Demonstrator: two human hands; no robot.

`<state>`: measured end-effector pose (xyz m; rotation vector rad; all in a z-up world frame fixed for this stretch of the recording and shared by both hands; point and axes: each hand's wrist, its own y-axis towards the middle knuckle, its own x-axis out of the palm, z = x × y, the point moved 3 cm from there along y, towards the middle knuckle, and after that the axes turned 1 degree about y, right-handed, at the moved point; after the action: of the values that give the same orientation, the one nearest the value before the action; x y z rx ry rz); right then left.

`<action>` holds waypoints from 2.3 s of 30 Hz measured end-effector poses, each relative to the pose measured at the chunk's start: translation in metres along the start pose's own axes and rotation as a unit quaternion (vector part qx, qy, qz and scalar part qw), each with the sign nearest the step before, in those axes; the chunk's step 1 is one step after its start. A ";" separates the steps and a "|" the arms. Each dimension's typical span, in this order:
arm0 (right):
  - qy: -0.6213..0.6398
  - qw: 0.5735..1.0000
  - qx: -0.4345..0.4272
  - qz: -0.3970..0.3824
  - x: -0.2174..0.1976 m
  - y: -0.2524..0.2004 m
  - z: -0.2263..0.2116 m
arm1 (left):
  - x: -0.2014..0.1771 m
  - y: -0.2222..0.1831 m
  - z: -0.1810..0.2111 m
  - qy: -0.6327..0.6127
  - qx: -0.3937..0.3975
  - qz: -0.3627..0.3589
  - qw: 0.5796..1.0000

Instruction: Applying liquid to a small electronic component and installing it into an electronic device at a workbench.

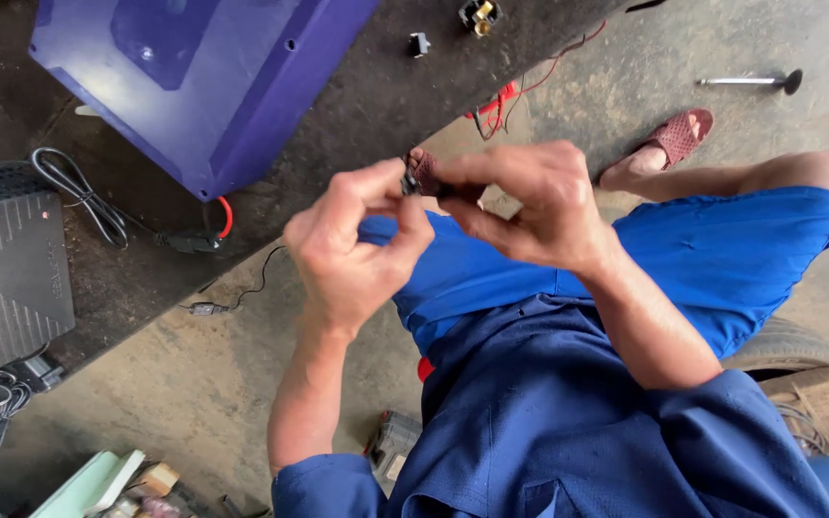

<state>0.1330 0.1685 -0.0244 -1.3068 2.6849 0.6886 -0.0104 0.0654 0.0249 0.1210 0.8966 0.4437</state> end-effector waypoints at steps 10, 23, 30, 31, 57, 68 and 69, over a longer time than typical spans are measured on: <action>0.382 0.870 0.231 0.209 0.026 -0.115 0.030 | 0.091 -0.096 -0.007 -0.297 -0.157 0.035 0.941; 0.454 0.776 0.350 0.261 0.017 -0.193 0.055 | 0.133 -0.137 0.025 -0.185 -0.036 0.041 0.981; 0.582 0.680 0.392 0.210 0.031 -0.232 0.055 | 0.127 -0.129 0.040 -0.029 0.159 -0.005 0.987; 0.585 0.686 0.389 0.190 0.034 -0.231 0.053 | 0.126 -0.126 0.046 -0.008 0.207 -0.001 0.978; 0.403 0.826 0.346 0.189 0.021 -0.234 0.028 | 0.129 -0.160 0.049 -0.239 -0.041 -0.102 0.965; 0.376 0.864 0.295 0.157 0.002 -0.224 0.009 | 0.129 -0.175 0.028 -0.438 -0.140 -0.147 0.876; 0.376 0.864 0.297 0.157 0.003 -0.227 0.011 | 0.128 -0.173 0.031 -0.439 -0.141 -0.147 0.875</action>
<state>0.3029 0.0489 -0.1165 -1.1028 3.2824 -0.7992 0.1387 -0.0343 -0.0977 -0.0856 -0.0598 0.1849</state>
